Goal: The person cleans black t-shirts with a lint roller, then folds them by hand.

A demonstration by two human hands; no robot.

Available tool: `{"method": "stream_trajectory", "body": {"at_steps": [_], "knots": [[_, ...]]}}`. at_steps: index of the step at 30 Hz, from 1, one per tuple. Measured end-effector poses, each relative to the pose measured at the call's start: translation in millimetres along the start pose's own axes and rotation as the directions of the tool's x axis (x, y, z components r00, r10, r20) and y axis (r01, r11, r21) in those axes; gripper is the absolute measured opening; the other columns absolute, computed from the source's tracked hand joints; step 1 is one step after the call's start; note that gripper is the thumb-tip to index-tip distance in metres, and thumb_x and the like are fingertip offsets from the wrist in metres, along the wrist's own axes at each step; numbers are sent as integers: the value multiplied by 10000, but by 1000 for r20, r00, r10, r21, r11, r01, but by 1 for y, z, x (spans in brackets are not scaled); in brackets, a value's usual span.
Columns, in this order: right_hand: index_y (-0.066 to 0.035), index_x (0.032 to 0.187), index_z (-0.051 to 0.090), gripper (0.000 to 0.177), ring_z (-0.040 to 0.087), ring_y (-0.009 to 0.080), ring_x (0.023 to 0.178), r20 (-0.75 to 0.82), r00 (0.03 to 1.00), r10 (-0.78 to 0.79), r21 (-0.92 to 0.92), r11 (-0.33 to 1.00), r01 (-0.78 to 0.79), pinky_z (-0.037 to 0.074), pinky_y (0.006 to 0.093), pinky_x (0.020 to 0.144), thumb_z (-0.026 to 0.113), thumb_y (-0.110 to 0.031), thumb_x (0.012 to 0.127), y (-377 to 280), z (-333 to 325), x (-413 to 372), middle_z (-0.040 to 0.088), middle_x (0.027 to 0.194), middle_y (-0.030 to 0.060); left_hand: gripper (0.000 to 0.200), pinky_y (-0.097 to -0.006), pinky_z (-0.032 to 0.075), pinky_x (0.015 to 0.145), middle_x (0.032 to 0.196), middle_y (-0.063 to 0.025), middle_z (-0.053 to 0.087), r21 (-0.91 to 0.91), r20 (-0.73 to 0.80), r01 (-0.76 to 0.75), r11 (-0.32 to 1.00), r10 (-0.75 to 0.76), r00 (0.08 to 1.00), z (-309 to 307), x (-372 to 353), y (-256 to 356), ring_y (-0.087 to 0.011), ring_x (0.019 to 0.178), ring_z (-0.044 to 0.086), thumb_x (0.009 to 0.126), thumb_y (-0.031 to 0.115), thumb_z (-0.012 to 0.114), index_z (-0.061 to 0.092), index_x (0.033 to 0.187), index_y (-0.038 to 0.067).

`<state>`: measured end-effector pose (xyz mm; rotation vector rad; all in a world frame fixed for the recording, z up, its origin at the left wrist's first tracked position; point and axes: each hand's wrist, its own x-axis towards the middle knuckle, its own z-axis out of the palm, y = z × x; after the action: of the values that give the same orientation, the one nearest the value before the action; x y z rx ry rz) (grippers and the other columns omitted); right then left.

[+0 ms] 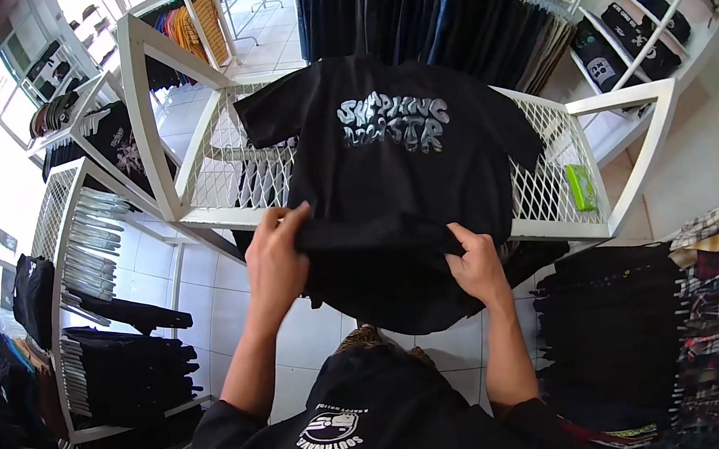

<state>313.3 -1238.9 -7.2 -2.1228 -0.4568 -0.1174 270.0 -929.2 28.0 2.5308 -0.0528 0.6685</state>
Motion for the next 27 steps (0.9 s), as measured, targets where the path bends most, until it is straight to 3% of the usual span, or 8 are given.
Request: {"method": "stream_trajectory", "body": {"at_steps": [2, 4, 10, 12, 16, 20, 22, 27], "knots": [[33, 1061, 682, 323, 710, 429, 778, -13, 999, -29, 31, 999, 30, 561, 407, 708, 801, -45, 771, 1, -1, 9, 687, 799, 258, 637, -375, 548, 867, 1030, -175, 698, -159, 47, 76, 984, -70, 996, 7, 16, -20, -316, 917, 710, 695, -153, 545, 674, 1280, 63], [32, 1022, 676, 412, 720, 420, 798, 129, 992, 4, -169, 985, 18, 559, 413, 699, 896, -165, 736, -33, -18, 25, 711, 848, 254, 573, -307, 526, 848, 1011, -158, 723, -671, 268, 369, 643, -254, 929, 15, 29, -30, -186, 919, 698, 745, -157, 507, 664, 1261, 35], [-15, 1001, 663, 396, 734, 384, 837, -145, 989, -8, -132, 991, -11, 559, 411, 726, 889, -133, 698, -8, -20, 96, 737, 869, 187, 552, -339, 529, 822, 977, -122, 718, -423, 393, 344, 839, -172, 903, 19, 92, -33, -210, 888, 692, 730, 54, 821, 578, 1225, 39], [-63, 1108, 655, 433, 699, 364, 956, -273, 960, 66, -236, 963, -134, 540, 425, 816, 831, -60, 713, 4, -10, 123, 708, 989, 165, 544, -420, 522, 850, 999, -98, 702, 56, -44, 65, 996, -63, 997, 40, 114, -33, -312, 887, 686, 731, 50, 805, 585, 1228, 62], [-92, 1193, 625, 425, 625, 314, 1041, -412, 871, -268, -506, 862, 26, 485, 432, 895, 806, -164, 815, -27, 12, 131, 614, 1099, 107, 417, -449, 505, 890, 1004, -91, 683, 116, -262, -91, 989, 119, 958, 41, 126, -10, -356, 964, 649, 750, 4, 753, 632, 1145, 65], [-97, 1153, 668, 374, 627, 274, 994, -61, 990, -126, -230, 967, 109, 474, 436, 877, 815, -183, 820, -40, 41, 101, 641, 1048, 65, 203, -436, 477, 955, 985, -90, 670, -245, 146, -334, 910, 376, 915, 43, 90, -8, -303, 1006, 639, 759, -10, 724, 700, 945, 66], [-104, 1230, 664, 484, 599, 261, 1067, -12, 978, -210, -431, 883, 185, 464, 429, 909, 845, -213, 795, -51, 49, 99, 642, 1102, 60, 190, -457, 451, 1050, 963, -92, 663, -132, 256, -322, 938, 346, 903, 45, 75, -10, -299, 977, 638, 787, 31, 731, 720, 975, 63], [-103, 1080, 740, 313, 619, 250, 990, 234, 960, -157, -345, 909, 233, 490, 401, 870, 837, -227, 809, -32, 52, 104, 654, 1017, 37, 117, -464, 447, 1037, 859, -82, 618, -104, 163, -272, 957, 286, 944, 51, 52, -14, -285, 894, 619, 817, 112, 781, 726, 911, 70]]}}
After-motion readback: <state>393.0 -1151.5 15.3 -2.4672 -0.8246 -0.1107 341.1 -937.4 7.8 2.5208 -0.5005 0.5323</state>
